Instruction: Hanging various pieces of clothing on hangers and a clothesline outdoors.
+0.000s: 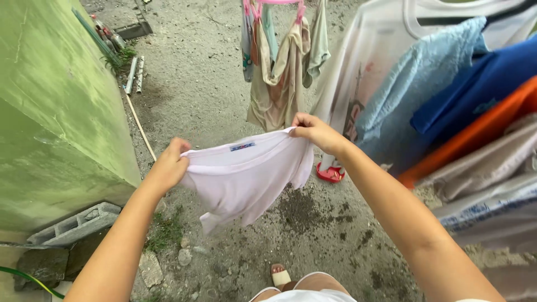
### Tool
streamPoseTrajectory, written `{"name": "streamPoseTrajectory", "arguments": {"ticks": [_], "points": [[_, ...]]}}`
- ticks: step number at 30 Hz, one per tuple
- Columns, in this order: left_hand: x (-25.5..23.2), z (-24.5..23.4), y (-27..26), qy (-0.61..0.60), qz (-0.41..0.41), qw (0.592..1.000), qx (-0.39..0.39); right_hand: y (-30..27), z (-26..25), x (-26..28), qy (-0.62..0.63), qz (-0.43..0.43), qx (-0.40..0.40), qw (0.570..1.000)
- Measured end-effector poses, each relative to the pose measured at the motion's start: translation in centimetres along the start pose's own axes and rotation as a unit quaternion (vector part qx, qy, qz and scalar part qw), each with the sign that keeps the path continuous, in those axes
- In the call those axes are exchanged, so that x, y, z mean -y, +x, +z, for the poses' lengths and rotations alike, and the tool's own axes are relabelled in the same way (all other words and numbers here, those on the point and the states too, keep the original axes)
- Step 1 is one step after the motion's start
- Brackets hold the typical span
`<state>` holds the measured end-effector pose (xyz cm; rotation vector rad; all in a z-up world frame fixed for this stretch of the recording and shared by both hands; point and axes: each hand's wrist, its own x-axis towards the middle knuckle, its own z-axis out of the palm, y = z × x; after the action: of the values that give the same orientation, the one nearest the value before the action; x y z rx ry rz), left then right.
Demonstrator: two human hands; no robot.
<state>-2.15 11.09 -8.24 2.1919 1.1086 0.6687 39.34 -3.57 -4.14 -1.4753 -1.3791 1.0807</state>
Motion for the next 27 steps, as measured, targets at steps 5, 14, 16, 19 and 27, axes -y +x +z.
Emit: {"name": "streamPoseTrajectory", "arguments": {"ticks": [5,14,16,19,27], "points": [[-1.6,-1.6,2.2,0.044,-0.140,0.987,-0.072,5.5,-0.7,-1.2,-0.075,-0.068,0.081,0.992],[-0.5,-2.6,9.7,-0.153,-0.135,0.974,-0.095,13.1,-2.5,-2.1,-0.060,-0.021,0.076,0.995],[-1.7,-3.2,12.0,-0.234,-0.126,0.961,-0.074,15.4,-2.7,-2.5,-0.077,-0.033,0.066,0.994],[-4.5,-4.4,15.5,-0.339,-0.126,0.932,-0.035,17.6,-2.0,0.9,-0.154,-0.045,0.060,0.985],[-3.1,-8.8,25.3,-0.325,-0.130,0.936,-0.043,21.0,0.9,19.3,-0.293,-0.113,0.079,0.946]]}}
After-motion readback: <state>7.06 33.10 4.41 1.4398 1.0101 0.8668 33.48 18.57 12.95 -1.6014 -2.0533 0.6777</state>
